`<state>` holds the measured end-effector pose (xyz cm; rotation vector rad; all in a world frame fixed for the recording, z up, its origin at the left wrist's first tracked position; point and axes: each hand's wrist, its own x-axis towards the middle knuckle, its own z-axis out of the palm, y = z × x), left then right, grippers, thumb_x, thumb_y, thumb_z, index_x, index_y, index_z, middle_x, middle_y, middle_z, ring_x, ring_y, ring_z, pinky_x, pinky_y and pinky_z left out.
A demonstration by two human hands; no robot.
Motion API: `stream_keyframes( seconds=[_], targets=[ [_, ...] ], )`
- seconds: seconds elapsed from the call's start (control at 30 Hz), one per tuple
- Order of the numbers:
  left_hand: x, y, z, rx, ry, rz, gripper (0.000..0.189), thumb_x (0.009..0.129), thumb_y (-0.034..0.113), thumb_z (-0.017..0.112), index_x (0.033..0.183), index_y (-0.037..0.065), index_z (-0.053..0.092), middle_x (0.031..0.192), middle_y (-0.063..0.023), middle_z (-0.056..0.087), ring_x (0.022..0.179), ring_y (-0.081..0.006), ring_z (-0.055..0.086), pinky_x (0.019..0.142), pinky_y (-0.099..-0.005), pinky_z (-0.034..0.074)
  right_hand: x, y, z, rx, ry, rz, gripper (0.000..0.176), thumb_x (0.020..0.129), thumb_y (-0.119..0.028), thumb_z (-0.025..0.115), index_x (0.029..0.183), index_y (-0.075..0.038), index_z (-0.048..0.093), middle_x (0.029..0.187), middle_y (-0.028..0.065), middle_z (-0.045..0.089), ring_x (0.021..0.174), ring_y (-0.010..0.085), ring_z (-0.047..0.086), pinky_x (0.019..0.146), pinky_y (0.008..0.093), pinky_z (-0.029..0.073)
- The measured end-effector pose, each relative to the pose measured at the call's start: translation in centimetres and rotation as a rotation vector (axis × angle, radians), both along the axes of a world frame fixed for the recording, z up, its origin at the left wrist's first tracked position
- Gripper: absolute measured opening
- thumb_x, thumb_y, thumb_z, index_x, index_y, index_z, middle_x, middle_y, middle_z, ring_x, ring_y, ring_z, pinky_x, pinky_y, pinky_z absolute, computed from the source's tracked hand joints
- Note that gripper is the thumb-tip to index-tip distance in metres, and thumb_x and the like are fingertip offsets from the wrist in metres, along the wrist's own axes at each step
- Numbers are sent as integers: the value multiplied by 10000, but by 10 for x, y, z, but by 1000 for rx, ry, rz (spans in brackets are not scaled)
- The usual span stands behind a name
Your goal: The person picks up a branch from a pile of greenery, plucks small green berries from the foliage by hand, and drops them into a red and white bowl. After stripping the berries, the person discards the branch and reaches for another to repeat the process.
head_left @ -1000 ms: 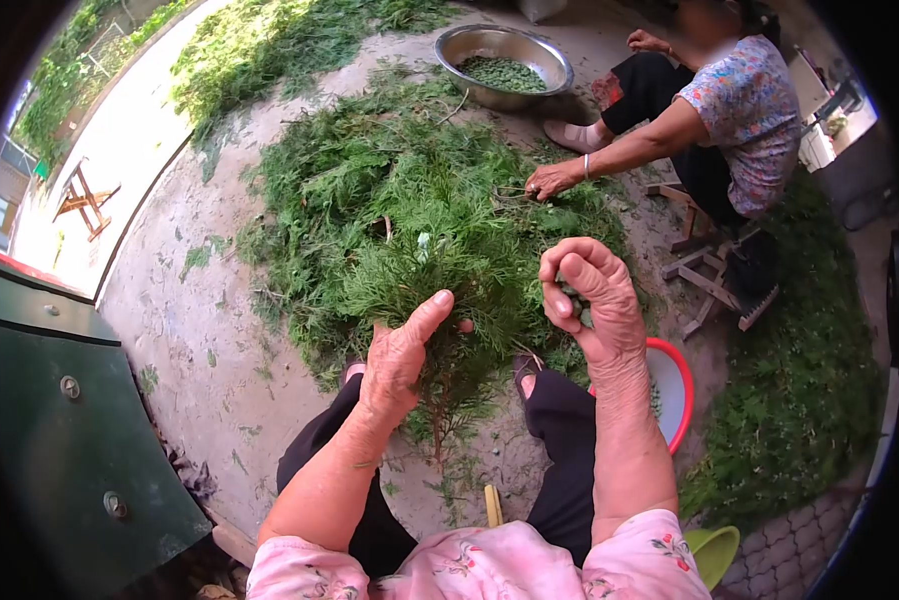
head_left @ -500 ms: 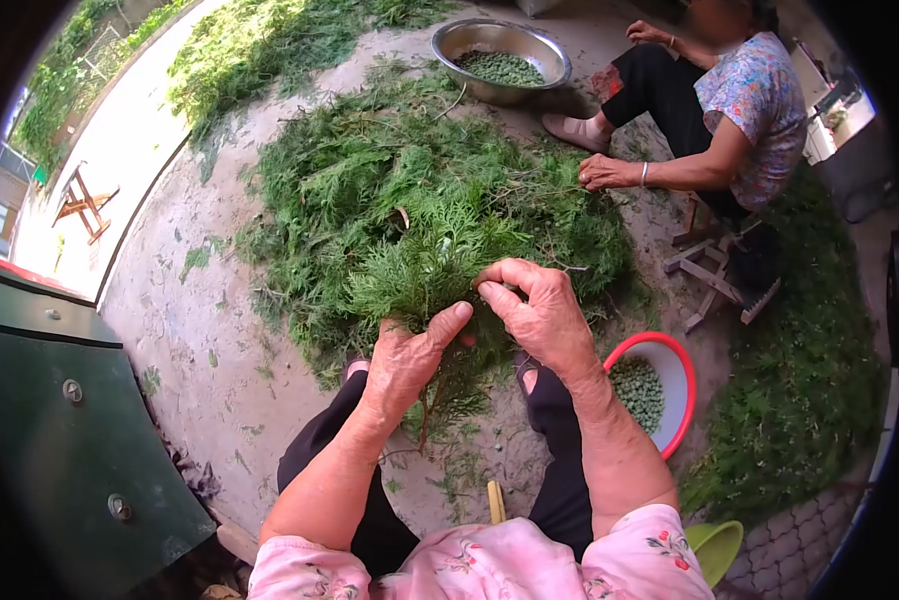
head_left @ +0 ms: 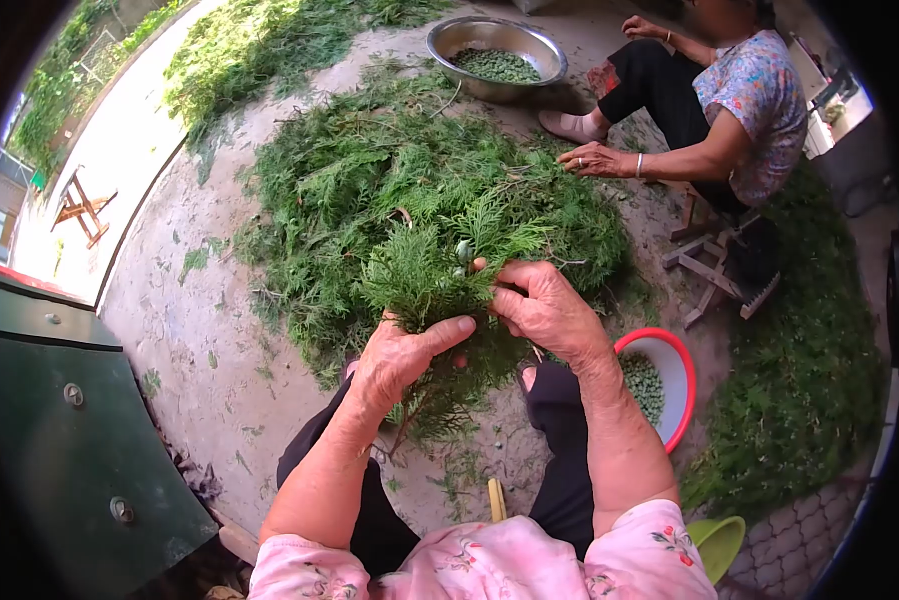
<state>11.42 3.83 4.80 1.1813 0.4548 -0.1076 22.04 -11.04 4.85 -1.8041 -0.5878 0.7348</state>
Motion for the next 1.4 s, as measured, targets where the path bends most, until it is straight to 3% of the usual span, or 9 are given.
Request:
stream_keyframes(
  seconds=[0.27, 0.6, 0.67, 0.77, 0.87, 0.97, 1.1, 1.17, 1.4],
  targets=[
    [0, -1, -9, 210, 47, 120, 235, 757, 85, 664, 964, -3, 594, 811, -55, 626, 628, -142, 567, 575, -279, 473, -4, 0, -7, 126, 124, -122, 163, 809, -148, 615, 888, -6, 632, 677, -27, 568, 593, 49, 443, 521, 260, 394],
    [2, -1, -9, -193, 109, 323, 248, 748, 43, 651, 986, 9, 589, 870, -72, 632, 657, -163, 591, 594, -291, 504, -6, 1, 0, 10, 111, -101, 203, 785, -175, 664, 887, -1, 634, 636, 22, 583, 504, 60, 442, 466, 277, 390],
    [1, -2, -12, -180, 100, 331, 249, 747, 39, 647, 988, 12, 592, 875, -69, 632, 680, -162, 595, 616, -293, 504, 1, 0, -23, 192, -803, 19, 186, 788, -150, 652, 908, -10, 630, 658, 21, 607, 513, 67, 470, 478, 282, 411],
    [-9, 0, -33, 158, 1, 184, 275, 732, 65, 670, 996, 21, 609, 966, -46, 630, 786, -145, 595, 710, -285, 485, -4, 1, -33, 180, -281, -91, 152, 808, -148, 635, 910, -35, 640, 670, 10, 613, 527, 56, 480, 482, 259, 414],
    [-4, -1, -20, 28, 90, 220, 282, 729, 55, 678, 1001, 26, 610, 976, -58, 630, 792, -150, 601, 693, -285, 492, -10, 2, -18, 186, 42, -136, 128, 816, -149, 637, 889, -45, 652, 671, -1, 618, 544, 36, 471, 479, 224, 398],
    [1, -2, -7, -168, 225, 271, 294, 725, 40, 690, 1008, 34, 612, 991, -75, 629, 803, -159, 611, 667, -284, 502, -10, 0, -20, 144, -327, -65, 120, 812, -143, 652, 874, -41, 661, 701, -17, 617, 550, 19, 469, 472, 199, 387],
    [3, -1, -11, -220, 142, 283, 321, 719, 26, 695, 1024, 22, 595, 959, -79, 635, 814, -163, 614, 661, -291, 511, -13, 4, -18, 178, -113, -229, 168, 773, -108, 678, 903, -6, 649, 709, 14, 609, 560, 70, 508, 486, 234, 409],
    [3, -3, -10, -277, 53, 330, 329, 718, 23, 692, 1029, 10, 586, 937, -72, 639, 802, -163, 614, 672, -296, 513, -14, 9, -22, 161, -598, -310, 231, 729, -79, 700, 931, 16, 640, 728, 63, 603, 592, 133, 539, 528, 268, 433],
    [1, -1, -18, -275, 70, 372, 318, 724, -9, 671, 1026, 19, 577, 937, -70, 636, 770, -173, 621, 663, -298, 521, -11, 11, -22, 176, -386, -472, 191, 750, -52, 679, 919, 27, 639, 734, 61, 596, 598, 129, 538, 540, 258, 435]
  ],
)
